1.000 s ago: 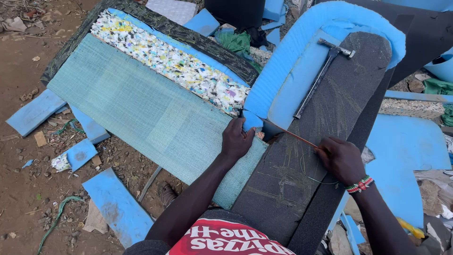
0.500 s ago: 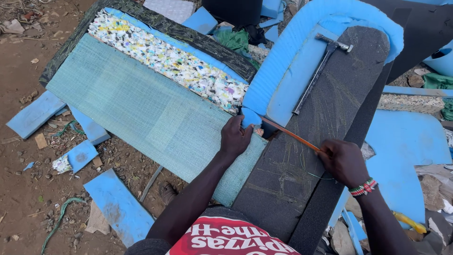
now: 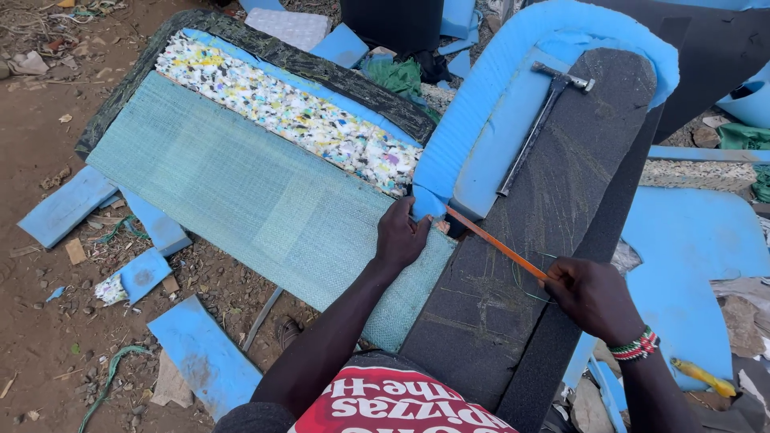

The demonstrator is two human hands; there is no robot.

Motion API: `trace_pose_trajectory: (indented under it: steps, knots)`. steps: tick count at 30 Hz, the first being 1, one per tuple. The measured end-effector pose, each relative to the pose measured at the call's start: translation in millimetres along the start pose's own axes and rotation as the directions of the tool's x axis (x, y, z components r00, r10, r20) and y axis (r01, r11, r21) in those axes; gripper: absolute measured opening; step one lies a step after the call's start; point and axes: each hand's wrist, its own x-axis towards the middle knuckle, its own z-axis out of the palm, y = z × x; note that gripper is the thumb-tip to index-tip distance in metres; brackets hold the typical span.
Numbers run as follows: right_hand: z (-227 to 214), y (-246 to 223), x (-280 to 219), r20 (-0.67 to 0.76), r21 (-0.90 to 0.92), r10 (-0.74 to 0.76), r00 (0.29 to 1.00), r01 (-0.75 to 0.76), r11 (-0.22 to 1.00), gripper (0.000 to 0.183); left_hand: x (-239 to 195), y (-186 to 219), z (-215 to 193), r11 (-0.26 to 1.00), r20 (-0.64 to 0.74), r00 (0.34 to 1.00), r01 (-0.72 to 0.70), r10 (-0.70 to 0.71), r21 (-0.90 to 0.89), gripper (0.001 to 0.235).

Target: The person applies a yellow liquid from a plastic bottle onto a rectangular frame containing a mesh and a colorful foam layer. The person then uses a ruler to measure the frame.

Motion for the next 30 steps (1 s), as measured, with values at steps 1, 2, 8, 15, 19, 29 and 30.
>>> trace_pose_trajectory:
  steps: [1, 2, 8, 15, 19, 29, 30]
  knots:
    - [-7, -10, -9, 0.001, 0.002, -0.002, 1.0, 0.002, 1.0, 0.027, 1, 13, -9, 1.0, -0.001, 1.0, 0.001, -0.001, 0.003, 0.049]
    - [-13, -20, -17, 0.097, 0.125, 0.063, 0.993, -0.075, 0.989, 0.021, 2, 26, -18, 0.999, 0.066, 0.997, 0.038, -0.037, -0.02, 0.059]
    - [24, -25, -54, 0.23, 0.33, 0.081, 0.97, -0.156, 0.931, 0.01, 20, 70, -23, 0.97, 0.204, 0.975, 0.039, -0.09, 0.238, 0.051]
    - [38, -36, -65, 0.094, 0.287, 0.05, 0.994, -0.076, 0.955, 0.034, 38, 24, -16, 0.977, 0.229, 0.97, -0.122, 0.081, 0.173, 0.03]
    - [47, -78, -71, 0.129, 0.215, 0.06, 0.99, -0.087, 0.973, 0.057, 34, 32, -27, 0.985, 0.276, 0.959, -0.102, 0.061, 0.137, 0.036]
    - [74, -114, -129, 0.18, 0.53, 0.282, 0.942, -0.334, 0.78, 0.064, 53, 31, -21, 0.981, 0.407, 0.913, -0.07, -0.011, 0.182, 0.047]
    - [80, -126, -131, 0.192, 0.568, 0.329, 0.925, -0.378, 0.731, 0.065, 54, 34, -19, 0.976, 0.414, 0.908, -0.035, -0.06, 0.217, 0.064]
